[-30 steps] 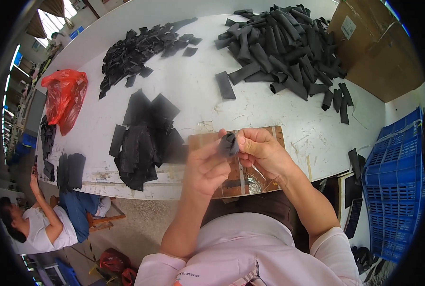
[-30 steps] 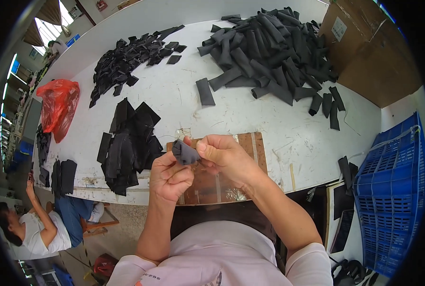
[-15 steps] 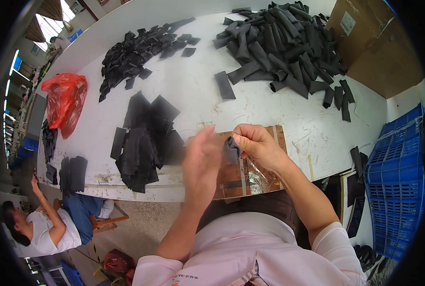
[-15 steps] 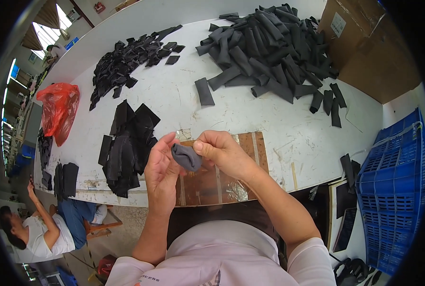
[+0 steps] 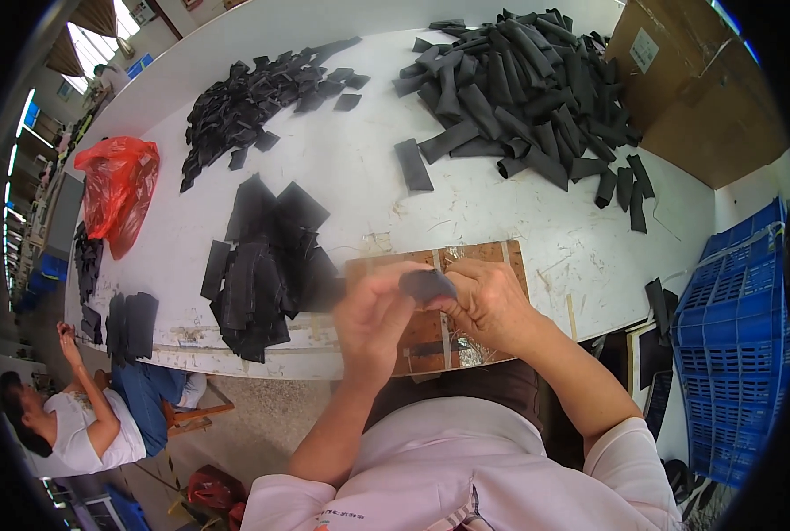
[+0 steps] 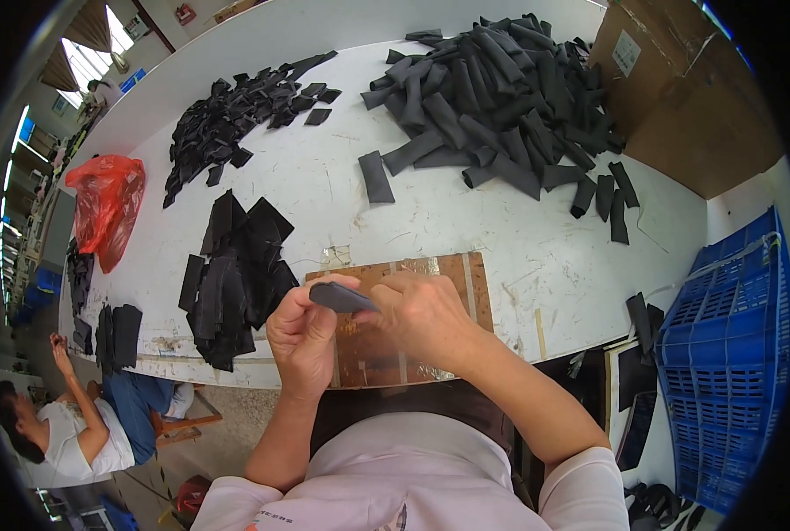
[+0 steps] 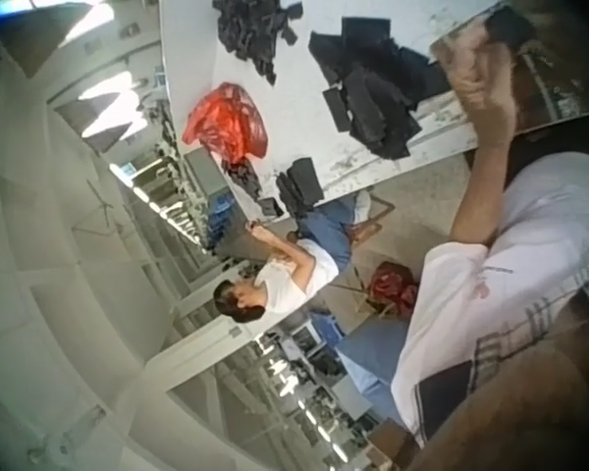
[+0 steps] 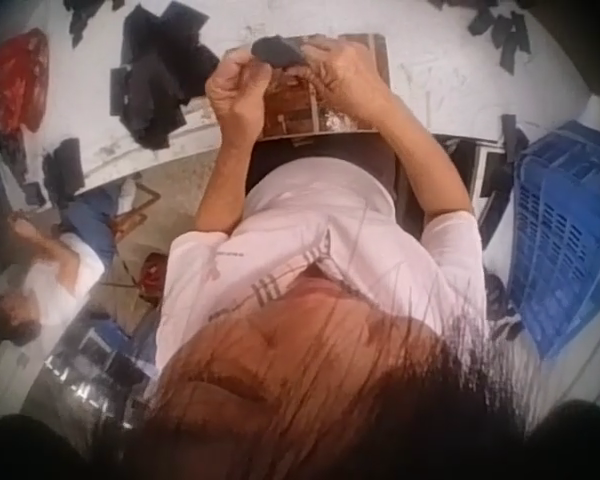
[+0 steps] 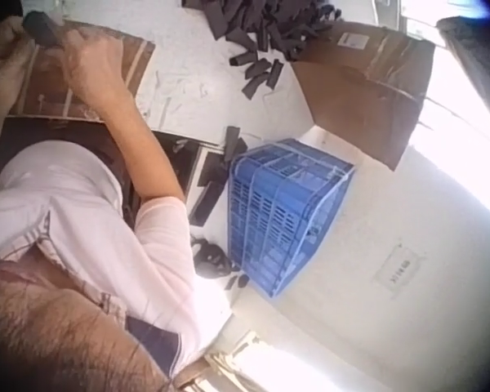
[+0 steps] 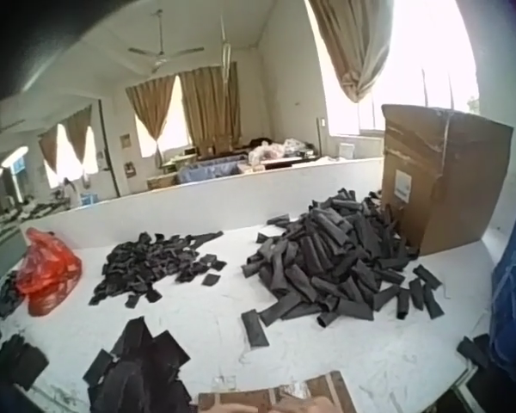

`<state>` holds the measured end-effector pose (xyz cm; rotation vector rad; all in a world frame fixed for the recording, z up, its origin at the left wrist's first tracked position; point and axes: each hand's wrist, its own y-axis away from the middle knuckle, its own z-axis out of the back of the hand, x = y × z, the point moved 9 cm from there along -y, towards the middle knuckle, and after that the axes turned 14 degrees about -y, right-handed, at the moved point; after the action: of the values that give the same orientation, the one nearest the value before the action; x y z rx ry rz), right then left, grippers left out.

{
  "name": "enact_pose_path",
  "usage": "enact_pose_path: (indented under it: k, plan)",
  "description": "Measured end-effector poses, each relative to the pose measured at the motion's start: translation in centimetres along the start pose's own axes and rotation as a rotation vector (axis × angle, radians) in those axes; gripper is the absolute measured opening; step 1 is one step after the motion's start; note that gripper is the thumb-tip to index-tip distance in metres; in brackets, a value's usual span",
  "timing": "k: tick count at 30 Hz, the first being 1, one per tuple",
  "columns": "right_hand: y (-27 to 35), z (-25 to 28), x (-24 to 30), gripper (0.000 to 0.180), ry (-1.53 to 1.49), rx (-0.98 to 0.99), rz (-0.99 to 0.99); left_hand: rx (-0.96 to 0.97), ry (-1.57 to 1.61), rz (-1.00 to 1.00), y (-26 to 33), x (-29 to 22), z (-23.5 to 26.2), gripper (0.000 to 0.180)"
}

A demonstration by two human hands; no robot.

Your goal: Manually folding and inspecting black synthetic material components for footwear assembly at a factory workbench.

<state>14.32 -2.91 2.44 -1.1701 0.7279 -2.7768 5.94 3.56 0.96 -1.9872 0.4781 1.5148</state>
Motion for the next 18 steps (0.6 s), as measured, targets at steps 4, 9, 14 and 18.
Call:
enact_pose_path:
  k: [4, 9, 14, 18]
  plan:
    - [-0.7, 0.7, 0.9, 0.019, -0.012, 0.048, -0.012, 0.221, 0.055, -0.035, -1.5, -1.8, -2.3, 0.017]
    - [1.2, -1.4, -2.1, 0.014, -0.453, -0.046, -0.044, 0.369, -0.513, 0.031, -1.9, -0.4, -3.2, 0.011]
    - [0.9, -0.8, -1.8, 0.014, -0.275, -0.032, 0.021, 0.280, -0.622, -0.203, -2.1, -2.8, -3.0, 0.011]
    - [1.0, -1.3, -2.6, 0.015, -0.369, 0.012, -0.068, 0.297, -0.474, -0.232, -1.9, -2.6, -3.1, 0.011]
